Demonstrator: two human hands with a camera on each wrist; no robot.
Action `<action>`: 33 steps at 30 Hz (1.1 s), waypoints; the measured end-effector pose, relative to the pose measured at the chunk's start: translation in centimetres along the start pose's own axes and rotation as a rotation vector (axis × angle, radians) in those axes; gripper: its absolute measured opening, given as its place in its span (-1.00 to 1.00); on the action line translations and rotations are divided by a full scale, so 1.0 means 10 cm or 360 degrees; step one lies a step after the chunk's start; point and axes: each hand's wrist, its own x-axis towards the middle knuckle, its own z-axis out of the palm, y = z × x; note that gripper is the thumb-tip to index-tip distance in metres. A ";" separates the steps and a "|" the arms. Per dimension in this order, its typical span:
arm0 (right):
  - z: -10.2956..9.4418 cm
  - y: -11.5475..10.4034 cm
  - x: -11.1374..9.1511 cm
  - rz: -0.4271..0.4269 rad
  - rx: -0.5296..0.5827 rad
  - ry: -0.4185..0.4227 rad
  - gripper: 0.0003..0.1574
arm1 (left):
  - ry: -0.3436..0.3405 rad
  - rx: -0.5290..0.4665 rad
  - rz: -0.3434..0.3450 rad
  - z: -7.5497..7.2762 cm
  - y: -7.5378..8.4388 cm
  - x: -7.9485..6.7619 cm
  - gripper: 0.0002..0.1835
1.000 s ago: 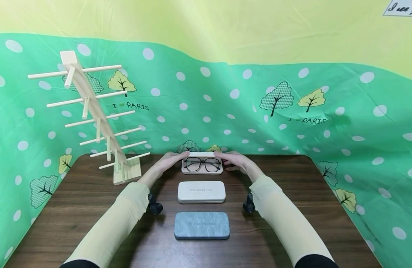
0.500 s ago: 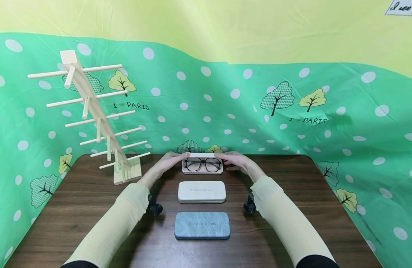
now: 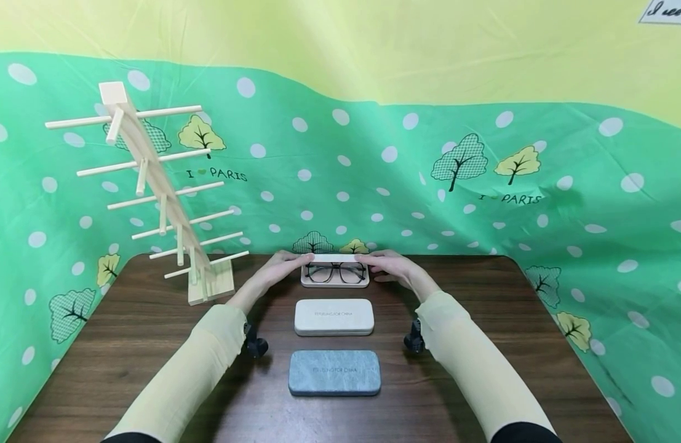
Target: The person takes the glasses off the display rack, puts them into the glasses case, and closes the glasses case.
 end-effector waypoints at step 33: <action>0.00 0.05 -0.03 -0.0084 0.0033 -0.0064 0.17 | 0.0066 0.0150 0.0018 0.02 -0.04 -0.06 -0.11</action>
